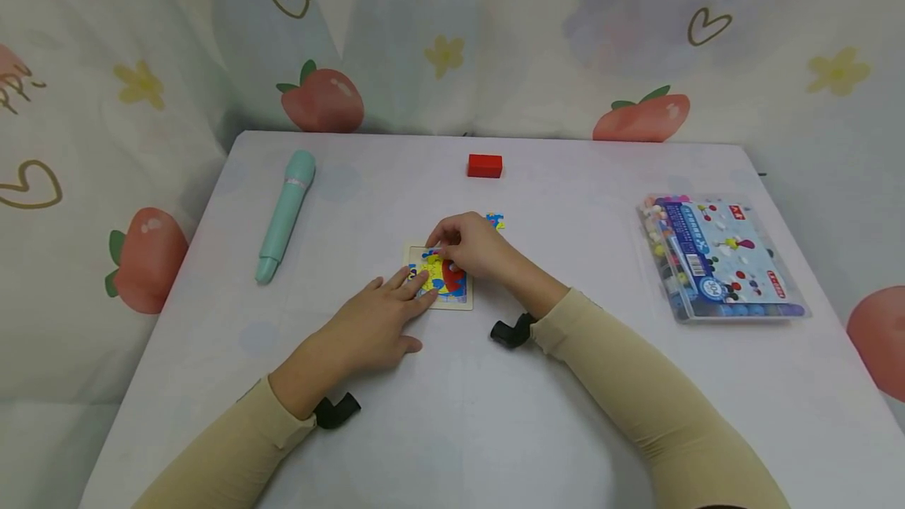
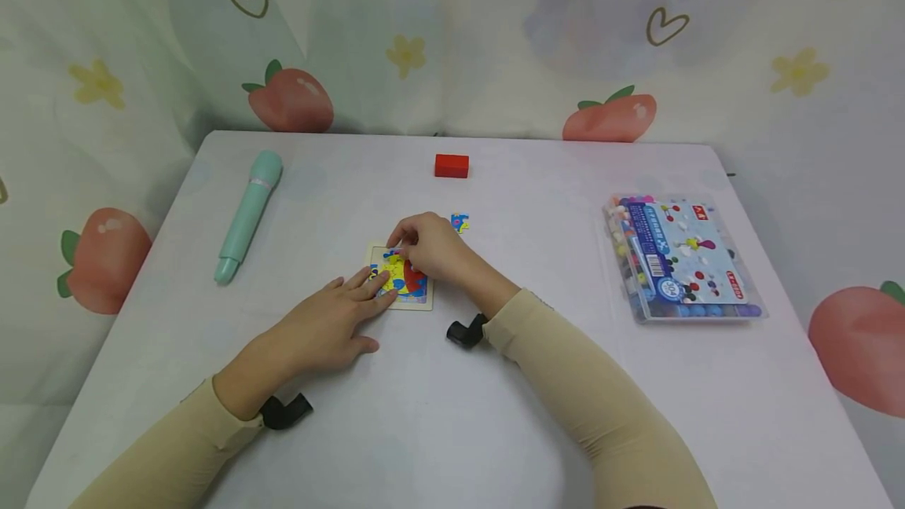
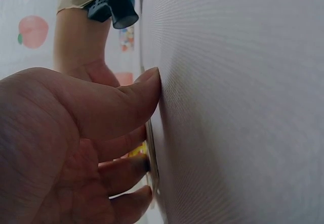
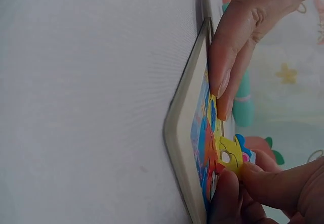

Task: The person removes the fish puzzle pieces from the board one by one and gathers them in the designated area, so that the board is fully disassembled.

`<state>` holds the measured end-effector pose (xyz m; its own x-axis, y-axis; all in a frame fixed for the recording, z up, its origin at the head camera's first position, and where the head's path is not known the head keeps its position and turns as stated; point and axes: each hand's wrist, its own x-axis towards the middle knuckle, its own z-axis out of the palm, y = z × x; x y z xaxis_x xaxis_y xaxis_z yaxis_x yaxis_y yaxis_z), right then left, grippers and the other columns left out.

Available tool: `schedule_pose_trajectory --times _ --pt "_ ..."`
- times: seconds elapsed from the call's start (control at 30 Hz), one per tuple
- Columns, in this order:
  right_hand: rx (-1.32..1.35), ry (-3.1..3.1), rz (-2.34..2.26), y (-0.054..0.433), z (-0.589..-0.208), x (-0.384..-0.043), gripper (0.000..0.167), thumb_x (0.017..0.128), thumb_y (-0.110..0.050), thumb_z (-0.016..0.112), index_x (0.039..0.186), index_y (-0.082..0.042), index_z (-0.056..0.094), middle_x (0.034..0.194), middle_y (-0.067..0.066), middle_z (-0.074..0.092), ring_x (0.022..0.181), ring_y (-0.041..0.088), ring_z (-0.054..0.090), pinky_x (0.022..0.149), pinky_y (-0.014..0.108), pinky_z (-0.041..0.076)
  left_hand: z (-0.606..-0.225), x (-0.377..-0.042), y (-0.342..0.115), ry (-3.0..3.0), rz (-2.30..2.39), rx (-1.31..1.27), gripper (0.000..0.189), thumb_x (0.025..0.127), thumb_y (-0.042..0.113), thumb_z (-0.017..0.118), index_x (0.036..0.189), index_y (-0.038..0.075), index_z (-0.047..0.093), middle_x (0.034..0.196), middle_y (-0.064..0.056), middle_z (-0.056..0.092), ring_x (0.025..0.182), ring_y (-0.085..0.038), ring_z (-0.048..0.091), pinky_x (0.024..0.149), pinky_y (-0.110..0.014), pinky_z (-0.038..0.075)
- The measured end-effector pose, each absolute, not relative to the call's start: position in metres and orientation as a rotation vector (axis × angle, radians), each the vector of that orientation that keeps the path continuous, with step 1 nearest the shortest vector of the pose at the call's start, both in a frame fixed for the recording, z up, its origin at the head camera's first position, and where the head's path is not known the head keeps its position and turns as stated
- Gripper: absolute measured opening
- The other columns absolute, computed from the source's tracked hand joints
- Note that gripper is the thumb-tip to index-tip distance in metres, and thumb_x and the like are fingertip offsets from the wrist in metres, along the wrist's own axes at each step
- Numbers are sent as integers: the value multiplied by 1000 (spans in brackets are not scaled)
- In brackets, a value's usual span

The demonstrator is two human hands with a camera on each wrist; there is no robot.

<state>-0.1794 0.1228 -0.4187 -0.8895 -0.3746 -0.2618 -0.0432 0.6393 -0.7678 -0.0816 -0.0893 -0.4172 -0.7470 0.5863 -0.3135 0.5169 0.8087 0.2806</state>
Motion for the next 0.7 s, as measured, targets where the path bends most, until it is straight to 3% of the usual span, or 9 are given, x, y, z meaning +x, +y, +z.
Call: schedule_pose_trajectory --times 0.37,0.7 --pt "-287 2441 -1193 123 -415 -182 15 102 -9 72 113 -13 82 98 11 71 76 24 69 69 25 61 -417 -82 -90 2607 250 836 78 98 44 76 166 23 44 178 -6 30 169 -35 21 131 -64 29" --pt "-267 2467 -1199 139 -401 -191 14 100 -9 76 111 -12 83 103 10 73 84 26 71 74 32 66 -417 -81 -89 2610 234 825 80 97 46 77 166 24 44 179 -4 31 169 -34 21 131 -63 29"
